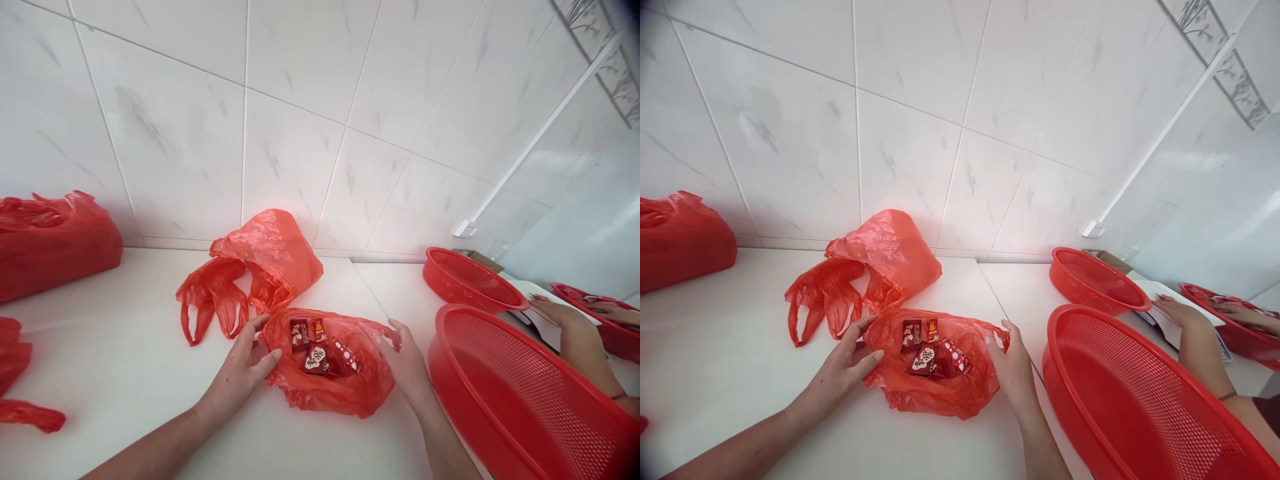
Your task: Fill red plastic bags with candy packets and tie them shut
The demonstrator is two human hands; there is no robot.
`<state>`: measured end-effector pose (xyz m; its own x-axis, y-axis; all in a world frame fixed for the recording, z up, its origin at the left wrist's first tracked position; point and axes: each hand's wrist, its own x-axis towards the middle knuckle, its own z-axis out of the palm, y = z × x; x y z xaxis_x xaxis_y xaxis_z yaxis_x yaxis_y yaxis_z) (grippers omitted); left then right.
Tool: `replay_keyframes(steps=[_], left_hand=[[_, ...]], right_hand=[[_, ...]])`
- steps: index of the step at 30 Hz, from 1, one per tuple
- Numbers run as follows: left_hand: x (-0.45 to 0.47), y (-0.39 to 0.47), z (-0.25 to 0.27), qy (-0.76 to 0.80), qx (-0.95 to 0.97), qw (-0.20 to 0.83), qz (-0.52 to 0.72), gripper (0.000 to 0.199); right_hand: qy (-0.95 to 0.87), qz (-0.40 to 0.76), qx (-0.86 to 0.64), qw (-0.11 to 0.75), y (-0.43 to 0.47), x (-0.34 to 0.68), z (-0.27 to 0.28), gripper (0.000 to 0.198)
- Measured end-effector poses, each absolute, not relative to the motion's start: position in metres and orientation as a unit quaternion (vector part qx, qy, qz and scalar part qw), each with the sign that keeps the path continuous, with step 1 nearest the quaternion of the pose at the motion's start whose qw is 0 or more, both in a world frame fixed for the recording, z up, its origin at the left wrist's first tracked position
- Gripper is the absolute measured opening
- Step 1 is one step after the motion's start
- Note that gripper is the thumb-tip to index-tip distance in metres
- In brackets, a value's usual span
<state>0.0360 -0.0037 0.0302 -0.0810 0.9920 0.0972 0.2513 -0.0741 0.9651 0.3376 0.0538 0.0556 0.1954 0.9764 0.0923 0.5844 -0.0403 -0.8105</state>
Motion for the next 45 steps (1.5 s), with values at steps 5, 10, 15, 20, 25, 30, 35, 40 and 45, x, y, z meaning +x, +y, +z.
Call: replay_keyframes(steps=[5,10,15,20,25,30,35,40,45], left_hand=[[0.037,-0.004,0.029,0.554,0.557,0.388,0.482,0.055],[0.037,-0.004,0.031,0.551,0.551,0.399,0.483,0.054],[0.037,-0.003,0.033,0.55,0.559,0.391,0.481,0.054],[0.037,-0.003,0.032,0.556,0.555,0.395,0.476,0.055],[0.036,-0.002,0.029,0.558,0.553,0.399,0.473,0.056],[0.038,-0.002,0.032,0.555,0.553,0.399,0.477,0.054],[0.038,-0.003,0.036,0.542,0.554,0.41,0.481,0.051],[0.038,-0.004,0.039,0.542,0.557,0.413,0.474,0.05],[0.039,-0.003,0.04,0.545,0.559,0.406,0.475,0.049]], right_hand=[[-0.607,0.33,-0.605,0.396,0.077,0.316,0.049,0.038],[-0.61,0.365,-0.573,0.407,0.08,0.307,0.031,0.032],[-0.615,0.475,-0.489,0.396,0.071,0.314,0.035,0.038],[-0.64,0.478,-0.506,0.325,0.064,0.309,0.043,0.062],[-0.676,0.34,-0.586,0.289,0.063,0.299,0.034,0.061],[-0.66,0.33,-0.584,0.338,0.064,0.301,0.028,0.036],[-0.59,0.414,-0.562,0.407,0.066,0.306,0.029,0.019],[-0.555,0.435,-0.557,0.438,0.068,0.31,0.025,0.021],[-0.552,0.443,-0.549,0.444,0.068,0.311,0.023,0.024]])
